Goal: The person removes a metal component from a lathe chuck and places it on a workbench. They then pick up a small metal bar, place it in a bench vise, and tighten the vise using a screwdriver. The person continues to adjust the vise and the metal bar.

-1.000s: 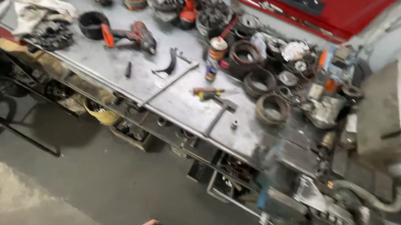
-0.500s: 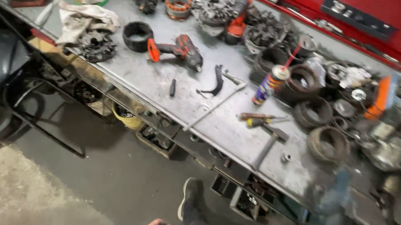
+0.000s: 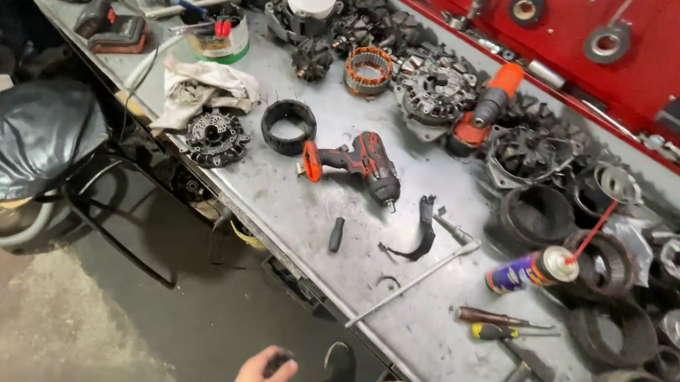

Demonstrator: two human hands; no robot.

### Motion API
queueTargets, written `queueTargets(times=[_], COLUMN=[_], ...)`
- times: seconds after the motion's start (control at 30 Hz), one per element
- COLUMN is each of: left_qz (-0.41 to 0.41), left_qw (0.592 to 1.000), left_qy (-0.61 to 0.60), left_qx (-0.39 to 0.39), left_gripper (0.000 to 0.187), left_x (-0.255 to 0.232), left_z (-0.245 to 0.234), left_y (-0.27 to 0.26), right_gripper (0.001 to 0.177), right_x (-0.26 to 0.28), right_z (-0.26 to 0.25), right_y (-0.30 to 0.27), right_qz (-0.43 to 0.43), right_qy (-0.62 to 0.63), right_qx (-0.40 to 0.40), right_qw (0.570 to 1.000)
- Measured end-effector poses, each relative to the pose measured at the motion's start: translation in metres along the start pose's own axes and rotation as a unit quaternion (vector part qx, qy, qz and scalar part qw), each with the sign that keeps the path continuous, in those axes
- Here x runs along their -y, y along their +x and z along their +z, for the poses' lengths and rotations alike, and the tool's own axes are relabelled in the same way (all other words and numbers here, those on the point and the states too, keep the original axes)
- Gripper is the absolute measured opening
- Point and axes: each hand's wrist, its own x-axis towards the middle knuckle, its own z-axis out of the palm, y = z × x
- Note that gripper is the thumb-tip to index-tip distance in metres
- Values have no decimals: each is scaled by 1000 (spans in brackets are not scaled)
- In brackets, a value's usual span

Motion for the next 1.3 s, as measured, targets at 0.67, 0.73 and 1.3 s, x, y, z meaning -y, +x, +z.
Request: queueTargets(times=[0.67, 0.73, 1.3], left_qz=[149, 160, 189], left_qw=[947, 945, 774], left_qy=[115, 135, 569], left_qx=[259, 252, 201], left_gripper=[28, 25, 119], left_x=[-142, -155, -212], left_z=[-97, -109, -43], left_y=[164, 183, 264], right_gripper=[76, 76, 87], right_x=[89, 101, 171], right_z=[-4, 5, 119], right_y=[95, 101, 94], right_qz=[222, 227, 394], right_qy=[108, 133, 322], right_qx=[-86, -96, -150], right_qw=[965, 960, 848])
